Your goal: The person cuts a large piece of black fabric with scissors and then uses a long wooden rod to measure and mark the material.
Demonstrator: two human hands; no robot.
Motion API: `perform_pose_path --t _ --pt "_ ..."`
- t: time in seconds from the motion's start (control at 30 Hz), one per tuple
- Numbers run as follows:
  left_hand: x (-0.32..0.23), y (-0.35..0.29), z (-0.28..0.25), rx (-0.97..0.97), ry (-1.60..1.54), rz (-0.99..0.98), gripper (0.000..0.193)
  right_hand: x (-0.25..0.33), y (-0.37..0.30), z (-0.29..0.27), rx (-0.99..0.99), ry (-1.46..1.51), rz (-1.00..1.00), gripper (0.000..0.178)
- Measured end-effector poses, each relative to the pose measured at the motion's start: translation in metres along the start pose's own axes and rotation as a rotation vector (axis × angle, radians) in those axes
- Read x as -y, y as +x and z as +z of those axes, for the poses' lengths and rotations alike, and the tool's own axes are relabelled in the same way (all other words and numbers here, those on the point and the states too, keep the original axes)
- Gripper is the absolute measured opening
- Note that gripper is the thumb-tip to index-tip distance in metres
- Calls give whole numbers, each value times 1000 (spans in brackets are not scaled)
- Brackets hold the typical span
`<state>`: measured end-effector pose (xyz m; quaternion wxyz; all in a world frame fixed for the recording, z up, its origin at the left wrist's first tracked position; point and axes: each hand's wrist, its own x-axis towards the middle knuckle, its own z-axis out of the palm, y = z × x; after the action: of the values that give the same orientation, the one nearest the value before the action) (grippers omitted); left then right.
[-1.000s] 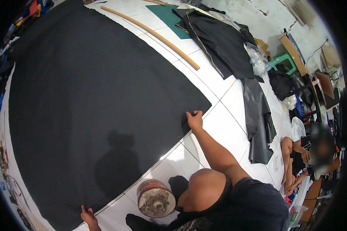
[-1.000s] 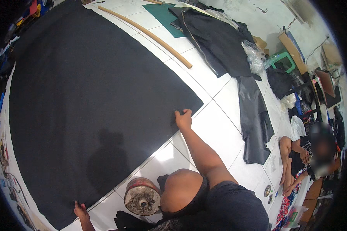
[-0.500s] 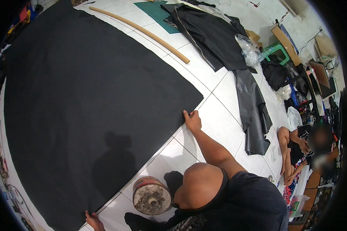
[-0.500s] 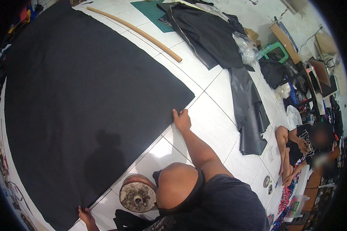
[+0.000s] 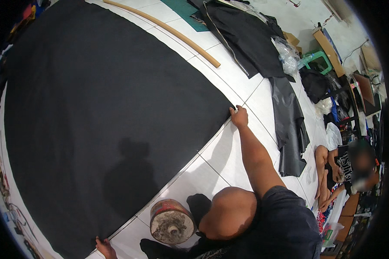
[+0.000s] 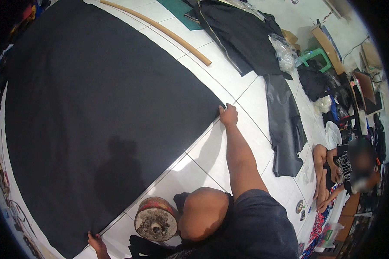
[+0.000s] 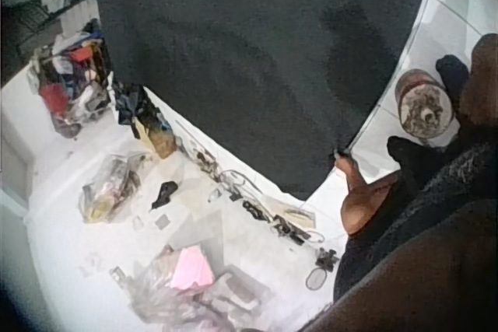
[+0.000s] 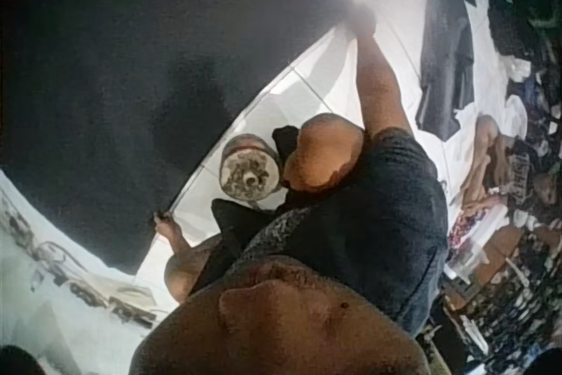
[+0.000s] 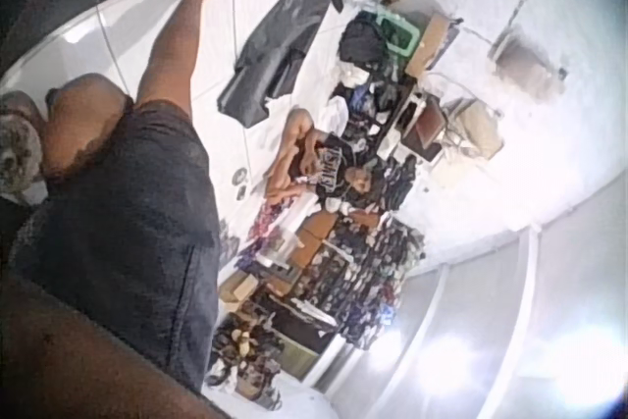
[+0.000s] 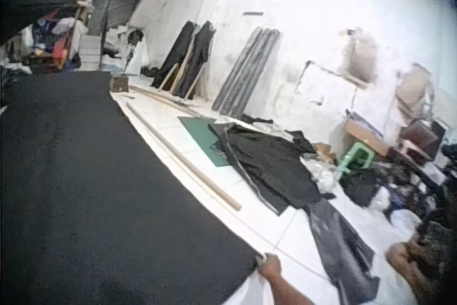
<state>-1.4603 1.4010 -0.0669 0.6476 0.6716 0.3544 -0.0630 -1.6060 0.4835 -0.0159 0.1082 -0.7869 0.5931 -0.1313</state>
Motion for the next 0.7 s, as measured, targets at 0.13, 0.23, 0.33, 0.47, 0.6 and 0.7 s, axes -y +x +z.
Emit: perform_pose_path --t 0.13,0.23,0.33,0.47,0.6,0.7 --pt "4 -12 21 -12 -11 -72 26 -12 43 -8 95 -104 -61 47" --pt "-27 -49 49 -127 -20 -61 23 10 43 -2 250 -126 11 48" --pt "-24 -42 41 -25 -34 -98 22 2 53 -8 256 -183 -51 48" --pt "-19 -38 29 19 -40 -99 22 4 50 0 260 -145 -68 48" --pt "-17 -39 39 12 -44 -101 23 -10 63 3 304 -122 -29 45" --pt "-6 -34 37 22 112 -72 23 -35 83 0 296 -101 61 46"
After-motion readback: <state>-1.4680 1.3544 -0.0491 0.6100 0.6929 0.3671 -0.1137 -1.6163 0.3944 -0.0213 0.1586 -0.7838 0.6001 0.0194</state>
